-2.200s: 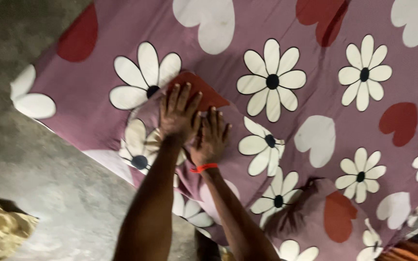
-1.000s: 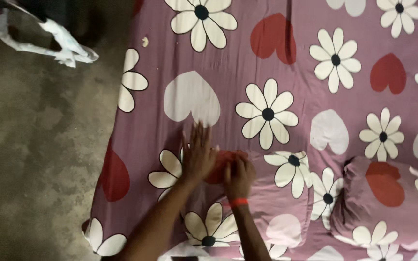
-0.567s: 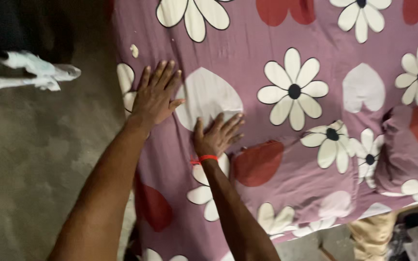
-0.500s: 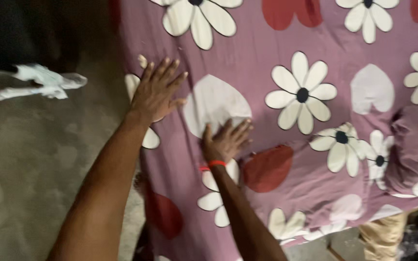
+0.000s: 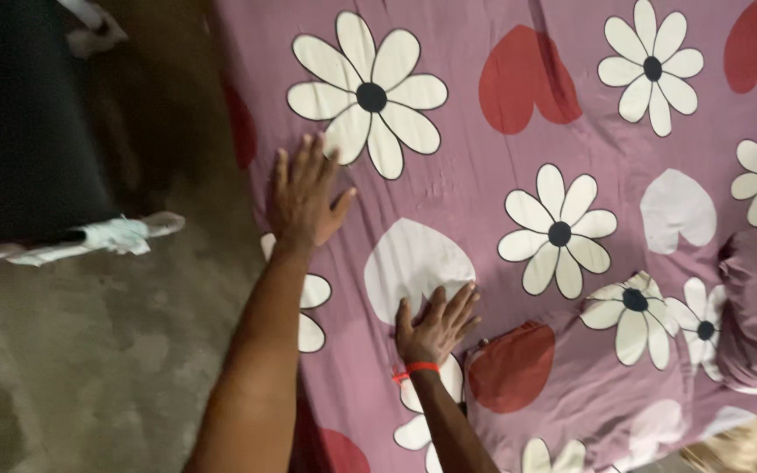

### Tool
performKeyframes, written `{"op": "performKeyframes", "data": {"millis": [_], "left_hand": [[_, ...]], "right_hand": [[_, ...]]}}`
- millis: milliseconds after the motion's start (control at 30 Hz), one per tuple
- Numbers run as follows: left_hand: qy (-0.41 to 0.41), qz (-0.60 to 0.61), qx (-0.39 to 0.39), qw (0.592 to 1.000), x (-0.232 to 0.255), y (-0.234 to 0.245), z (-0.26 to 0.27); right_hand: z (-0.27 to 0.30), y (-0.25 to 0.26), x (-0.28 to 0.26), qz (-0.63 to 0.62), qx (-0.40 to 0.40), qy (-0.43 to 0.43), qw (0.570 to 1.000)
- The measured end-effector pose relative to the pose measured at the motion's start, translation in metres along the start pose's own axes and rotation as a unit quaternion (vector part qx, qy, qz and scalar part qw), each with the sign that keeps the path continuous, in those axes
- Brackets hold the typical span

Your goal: The person fits a pillow into a pillowcase by hand and then smooths the floral bedsheet across the mattress.

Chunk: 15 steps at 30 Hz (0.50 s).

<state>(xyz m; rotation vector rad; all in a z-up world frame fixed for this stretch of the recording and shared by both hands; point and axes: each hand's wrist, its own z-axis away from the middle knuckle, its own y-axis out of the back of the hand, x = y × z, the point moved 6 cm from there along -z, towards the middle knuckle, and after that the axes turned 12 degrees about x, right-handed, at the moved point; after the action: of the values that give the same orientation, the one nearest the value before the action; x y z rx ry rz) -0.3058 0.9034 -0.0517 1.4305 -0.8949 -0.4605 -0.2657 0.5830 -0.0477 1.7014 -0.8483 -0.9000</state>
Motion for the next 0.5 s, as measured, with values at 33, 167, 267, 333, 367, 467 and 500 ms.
{"op": "performKeyframes", "data": {"millis": [33, 167, 267, 333, 367, 467, 500], "left_hand": [[0.014, -0.001, 0.001, 1.0, -0.002, -0.001, 0.002], [0.029, -0.019, -0.034, 0.999, 0.005, -0.001, 0.0], [0.025, -0.024, -0.029, 0.999, 0.0, 0.004, 0.002], [0.021, -0.025, -0.028, 0.999, 0.001, 0.003, 0.001], [0.016, -0.016, -0.024, 0.999, 0.001, 0.002, -0.003], [0.011, -0.003, -0.031, 0.999, -0.006, 0.0, -0.002], [0.012, -0.005, -0.038, 0.999, -0.004, 0.0, 0.001]], "right_hand": [[0.001, 0.003, 0.0, -0.006, 0.011, 0.003, 1.0], [-0.003, 0.001, -0.003, -0.001, -0.009, -0.013, 1.0], [-0.002, 0.003, -0.005, -0.012, 0.004, -0.006, 1.0], [-0.001, 0.002, -0.004, 0.004, -0.006, -0.007, 1.0], [-0.002, 0.0, -0.003, 0.013, -0.01, -0.008, 1.0], [-0.001, -0.005, 0.006, -0.009, -0.001, -0.029, 1.0], [0.004, -0.006, 0.011, -0.015, -0.001, -0.064, 0.998]]}}
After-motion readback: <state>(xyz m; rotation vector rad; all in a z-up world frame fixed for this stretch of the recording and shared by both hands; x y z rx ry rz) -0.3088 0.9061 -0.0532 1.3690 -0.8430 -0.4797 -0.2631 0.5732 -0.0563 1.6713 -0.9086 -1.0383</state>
